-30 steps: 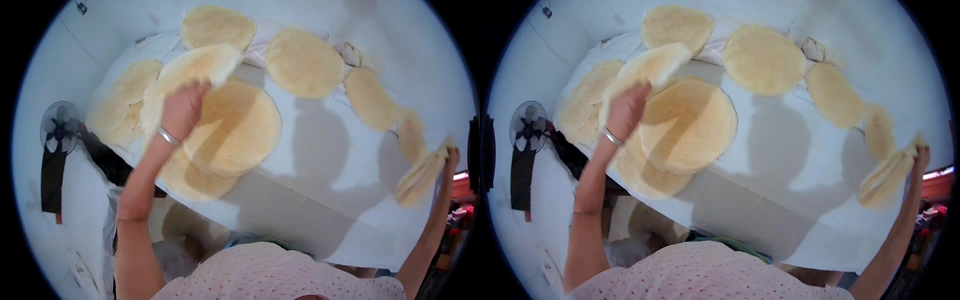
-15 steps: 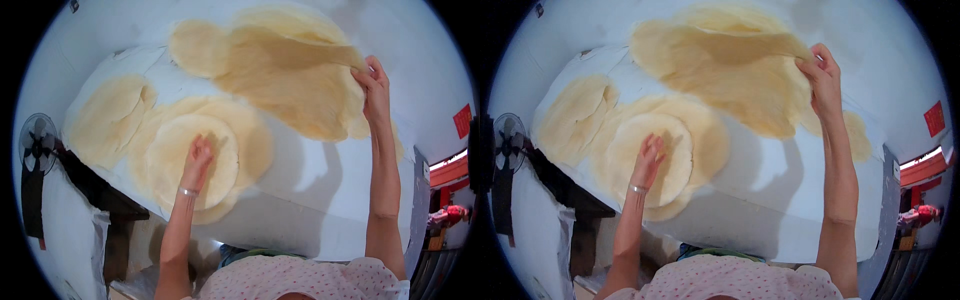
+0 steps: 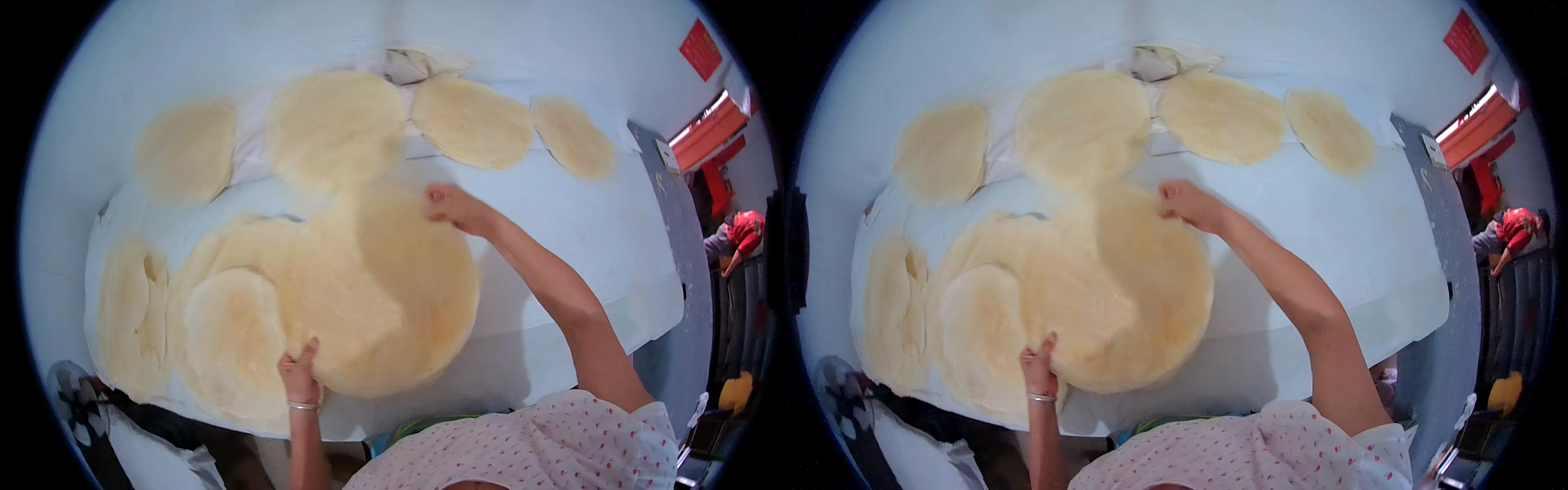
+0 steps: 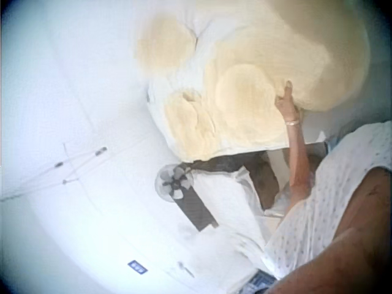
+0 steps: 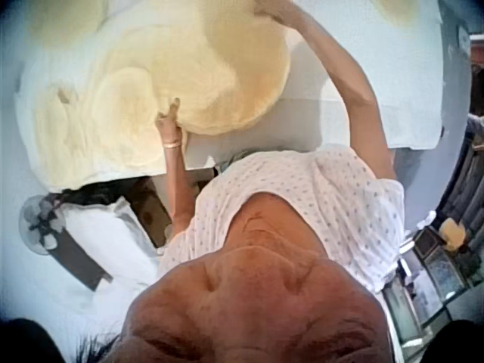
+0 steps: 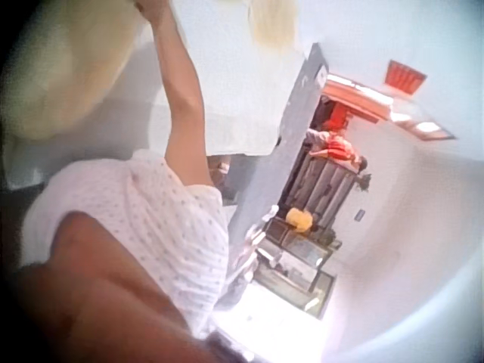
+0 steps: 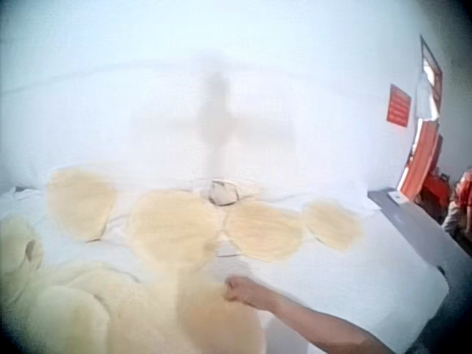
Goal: The person peels thin sheets of dough from a white surface by hand and stacks them together.
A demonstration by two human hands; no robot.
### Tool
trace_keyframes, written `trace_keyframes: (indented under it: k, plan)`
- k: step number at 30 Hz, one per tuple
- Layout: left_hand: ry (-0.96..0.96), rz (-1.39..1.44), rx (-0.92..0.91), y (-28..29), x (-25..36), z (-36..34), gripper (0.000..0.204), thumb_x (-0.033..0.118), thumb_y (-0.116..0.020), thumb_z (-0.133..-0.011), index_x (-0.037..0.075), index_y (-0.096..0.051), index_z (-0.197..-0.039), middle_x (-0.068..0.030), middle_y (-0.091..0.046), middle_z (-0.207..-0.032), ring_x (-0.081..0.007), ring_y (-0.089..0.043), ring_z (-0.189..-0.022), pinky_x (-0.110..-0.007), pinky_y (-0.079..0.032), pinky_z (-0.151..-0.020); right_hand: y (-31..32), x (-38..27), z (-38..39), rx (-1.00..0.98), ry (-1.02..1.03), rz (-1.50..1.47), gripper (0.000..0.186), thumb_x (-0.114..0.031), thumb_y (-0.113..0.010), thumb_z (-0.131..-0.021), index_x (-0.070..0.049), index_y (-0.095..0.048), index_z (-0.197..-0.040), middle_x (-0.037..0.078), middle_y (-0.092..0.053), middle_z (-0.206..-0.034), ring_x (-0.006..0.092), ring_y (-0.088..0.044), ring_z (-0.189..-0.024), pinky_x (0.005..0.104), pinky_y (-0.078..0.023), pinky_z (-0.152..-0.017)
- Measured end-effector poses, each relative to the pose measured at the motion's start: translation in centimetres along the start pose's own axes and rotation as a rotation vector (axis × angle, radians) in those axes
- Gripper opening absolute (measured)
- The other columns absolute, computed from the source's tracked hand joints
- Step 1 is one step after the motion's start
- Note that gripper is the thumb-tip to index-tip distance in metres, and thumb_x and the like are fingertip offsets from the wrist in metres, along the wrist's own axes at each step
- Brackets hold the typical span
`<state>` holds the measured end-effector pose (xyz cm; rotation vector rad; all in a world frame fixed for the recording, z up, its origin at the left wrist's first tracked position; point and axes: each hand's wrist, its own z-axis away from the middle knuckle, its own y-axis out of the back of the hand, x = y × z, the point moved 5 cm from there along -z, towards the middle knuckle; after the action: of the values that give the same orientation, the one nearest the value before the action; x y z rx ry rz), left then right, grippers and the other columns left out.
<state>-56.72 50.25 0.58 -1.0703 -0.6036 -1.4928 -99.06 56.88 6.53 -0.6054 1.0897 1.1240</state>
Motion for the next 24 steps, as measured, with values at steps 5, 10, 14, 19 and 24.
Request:
trace_keyframes:
  k: [5, 10, 14, 19, 24]
  plan:
    - [-0.211, -0.27, 0.041, -1.4, -4.6, 1.2, 0.041, 0.001, -0.066, -0.081, -0.002, -0.051, -0.12, -0.0094, -0.062, -0.105, -0.0157, -0.059, -0.092, -0.03, -0.049, -0.081, 15.8, 14.8, -3.5, 0.454, -0.007, -0.033, 0.015, -0.014, -0.063, -0.073, -0.007, -0.056, -0.085, 0.009, -0.062, -0.08, 0.0195, -0.061, -0.072, 0.0346, -0.048, -0.059]
    - [-0.31, -0.489, 0.099, -3.4, -2.6, 3.3, 0.056, -0.003, -0.058, -0.084, -0.003, -0.034, -0.135, -0.0144, -0.05, -0.125, -0.0212, -0.055, -0.107, -0.031, -0.048, -0.088, 36.9, 20.9, 0.2, 1.497, 0.092, -0.002, 0.028, -0.013, -0.06, -0.074, -0.004, -0.051, -0.1, 0.012, -0.058, -0.096, 0.0281, -0.058, -0.083, 0.0376, -0.047, -0.073]
    - [-0.294, -0.513, 0.152, -4.2, -2.8, 4.2, 0.059, -0.005, -0.057, -0.083, -0.002, -0.034, -0.136, -0.013, -0.049, -0.127, -0.0222, -0.052, -0.112, -0.032, -0.046, -0.092, 40.4, 23.7, -0.5, 1.365, 0.23, -1.154, 0.021, -0.013, -0.058, -0.083, -0.004, -0.054, -0.101, 0.008, -0.056, -0.088, 0.0199, -0.053, -0.073, 0.0333, -0.045, -0.057]
    - [-0.153, -0.387, 0.165, -3.1, -3.5, 3.0, 0.054, -0.003, -0.059, -0.081, -0.001, -0.041, -0.132, -0.0099, -0.053, -0.123, -0.0208, -0.053, -0.111, -0.033, -0.045, -0.094, 44.0, 23.2, -1.6, 1.323, 0.239, -1.565, 0.018, -0.013, -0.054, -0.087, -0.004, -0.055, -0.103, 0.008, -0.055, -0.089, 0.0191, -0.053, -0.071, 0.0304, -0.044, -0.055]
    - [-0.029, -0.292, 0.193, -2.0, -4.3, 1.9, 0.043, 0.0, -0.06, -0.082, 0.0, -0.049, -0.124, -0.0058, -0.058, -0.112, -0.0146, -0.056, -0.099, -0.026, -0.047, -0.079, 48.5, 23.0, -1.6, 1.438, 0.262, -1.298, 0.03, -0.011, -0.057, -0.086, -0.007, -0.051, -0.115, 0.01, -0.055, -0.106, 0.0242, -0.057, -0.089, 0.0378, -0.051, -0.067]
